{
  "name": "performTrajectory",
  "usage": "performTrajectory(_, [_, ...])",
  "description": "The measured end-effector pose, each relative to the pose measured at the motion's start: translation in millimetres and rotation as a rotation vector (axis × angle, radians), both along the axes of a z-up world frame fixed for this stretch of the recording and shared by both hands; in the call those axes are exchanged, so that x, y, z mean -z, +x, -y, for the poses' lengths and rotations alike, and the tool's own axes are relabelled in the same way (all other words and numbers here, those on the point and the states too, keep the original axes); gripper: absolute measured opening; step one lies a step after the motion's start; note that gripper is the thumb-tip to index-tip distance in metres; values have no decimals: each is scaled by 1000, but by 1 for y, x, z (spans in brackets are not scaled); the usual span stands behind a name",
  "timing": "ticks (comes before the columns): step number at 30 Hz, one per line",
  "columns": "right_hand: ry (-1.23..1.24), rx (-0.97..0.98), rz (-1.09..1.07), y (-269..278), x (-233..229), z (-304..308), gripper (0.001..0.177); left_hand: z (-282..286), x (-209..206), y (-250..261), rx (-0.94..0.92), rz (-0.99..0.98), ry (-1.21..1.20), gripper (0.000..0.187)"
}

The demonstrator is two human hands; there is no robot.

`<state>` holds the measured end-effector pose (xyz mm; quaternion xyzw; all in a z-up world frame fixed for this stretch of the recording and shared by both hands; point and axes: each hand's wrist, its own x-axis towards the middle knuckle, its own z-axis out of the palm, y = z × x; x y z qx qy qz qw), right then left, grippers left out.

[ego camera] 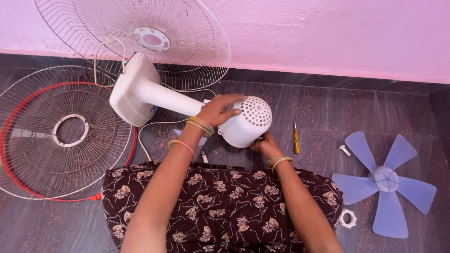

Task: The person assembles an electric fan by attaching the motor housing to the base, then securing the front wire cage with a nut. The fan blades and rear cage remain on the floor.

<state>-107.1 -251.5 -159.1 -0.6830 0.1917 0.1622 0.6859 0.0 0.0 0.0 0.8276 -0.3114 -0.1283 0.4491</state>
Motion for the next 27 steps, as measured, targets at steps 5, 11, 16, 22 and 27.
performTrajectory(5, [-151, 207, 179, 3, -30, 5, 74, -1, 4, -4, -14, 22, -56, 50])
performTrajectory(11, [-587, 105, 691, -7, -135, -10, 71, -3, 9, -6, -22, 61, -68, 49])
performTrajectory(16, [-963, -288, 633, 20, -186, -47, 87, -6, 15, -9, -2, 141, -89, 50])
performTrajectory(22, [-949, -335, 461, 29, -197, -57, 89, -21, 12, -14, -15, 81, -154, 69])
performTrajectory(27, [-937, -318, 450, 28, -196, -55, 86, -45, -7, -20, -96, 610, 499, 109])
